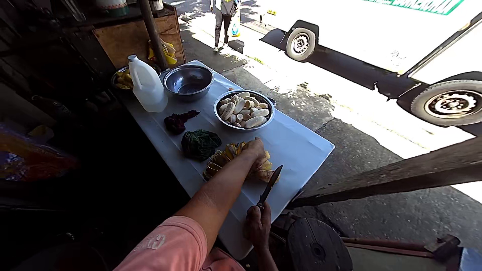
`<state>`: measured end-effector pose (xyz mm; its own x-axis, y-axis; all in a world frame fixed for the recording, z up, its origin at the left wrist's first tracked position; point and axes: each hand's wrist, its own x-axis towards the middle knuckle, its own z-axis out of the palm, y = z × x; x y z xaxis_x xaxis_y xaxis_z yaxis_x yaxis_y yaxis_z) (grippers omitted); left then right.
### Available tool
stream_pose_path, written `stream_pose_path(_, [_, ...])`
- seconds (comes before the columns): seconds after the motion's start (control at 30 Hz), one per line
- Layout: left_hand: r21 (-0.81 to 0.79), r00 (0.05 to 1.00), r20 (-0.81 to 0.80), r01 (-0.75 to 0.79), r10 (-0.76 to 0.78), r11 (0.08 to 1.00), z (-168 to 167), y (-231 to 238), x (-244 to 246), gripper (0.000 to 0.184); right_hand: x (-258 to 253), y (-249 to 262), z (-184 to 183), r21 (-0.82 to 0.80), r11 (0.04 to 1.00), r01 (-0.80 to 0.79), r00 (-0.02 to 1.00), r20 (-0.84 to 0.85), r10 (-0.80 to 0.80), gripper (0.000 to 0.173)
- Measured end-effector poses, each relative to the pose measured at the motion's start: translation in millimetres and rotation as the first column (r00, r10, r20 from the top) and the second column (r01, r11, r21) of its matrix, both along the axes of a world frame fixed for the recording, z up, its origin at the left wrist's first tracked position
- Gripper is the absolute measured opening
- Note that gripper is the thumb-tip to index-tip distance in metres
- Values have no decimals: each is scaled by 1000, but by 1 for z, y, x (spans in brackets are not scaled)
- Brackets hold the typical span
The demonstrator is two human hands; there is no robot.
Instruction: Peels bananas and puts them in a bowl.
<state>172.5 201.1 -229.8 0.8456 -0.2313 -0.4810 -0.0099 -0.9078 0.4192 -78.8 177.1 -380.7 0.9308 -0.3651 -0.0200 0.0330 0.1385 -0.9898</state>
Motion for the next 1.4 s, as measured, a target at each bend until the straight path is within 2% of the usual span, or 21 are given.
stream_pose_path(0.13, [-33,994,-25,-108,107,994,3,17,0,43,2,-9,12,80,995,-53,998,-20,55,52])
stream_pose_path(0.23, [-150,982,-116,-164,147,975,-12,30,11,51,9,-22,31,56,993,-103,991,-80,107,61])
stream_pose_path(0.3, [-280,958,-219,-243,184,929,-17,44,16,54,17,-34,45,8,991,-130,981,-143,130,62])
stream_pose_path(0.4, [-500,937,-314,-300,152,812,-20,70,10,38,29,-51,55,-172,970,-173,971,-195,139,55])
stream_pose_path(0.5, [-699,948,-301,-291,100,653,-20,93,-6,45,38,-62,62,-520,827,-215,970,-209,122,48])
stream_pose_path(0.57, [-739,960,-263,-265,97,619,-20,101,-17,51,41,-63,74,-677,700,-227,972,-203,119,48])
stream_pose_path(0.7, [-779,980,-153,-197,124,595,-19,103,-34,48,51,-60,101,-845,454,-281,960,-251,127,49])
stream_pose_path(0.77, [-793,987,-93,-152,130,589,-18,102,-43,45,66,-55,116,-873,367,-320,947,-297,120,47])
stream_pose_path(0.8, [-792,988,-54,-133,148,596,-18,100,-48,43,77,-53,123,-855,367,-366,931,-342,129,47])
stream_pose_path(0.83, [-796,988,-50,-126,143,592,-18,99,-50,41,91,-50,128,-812,411,-414,910,-384,159,46])
stream_pose_path(0.87, [-795,988,-48,-126,145,593,-18,99,-52,39,105,-48,129,-749,493,-443,896,-395,204,46])
stream_pose_path(0.93, [-791,984,-61,-150,168,593,-17,102,-60,49,125,-40,123,-565,687,-457,882,-388,268,44])
stream_pose_path(1.0, [-836,968,-104,-209,226,508,-22,104,-62,51,126,-26,112,-224,882,-414,888,-312,337,42])
stream_pose_path(1.03, [-858,958,-127,-237,259,457,-27,105,-62,49,120,-21,111,-26,916,-401,886,-265,380,42])
stream_pose_path(1.1, [-878,932,-169,-291,322,380,-33,106,-58,44,104,-10,109,191,896,-400,885,-175,432,44])
stream_pose_path(1.17, [-880,913,-188,-320,361,351,-33,105,-59,41,97,-4,100,244,884,-399,894,-112,434,47])
stream_pose_path(1.23, [-885,911,-177,-313,373,344,-30,102,-65,43,104,2,86,287,889,-358,920,-55,388,42])
stream_pose_path(1.4, [-853,959,-51,-188,280,487,-27,114,-70,46,122,8,71,466,834,-296,943,4,332,37])
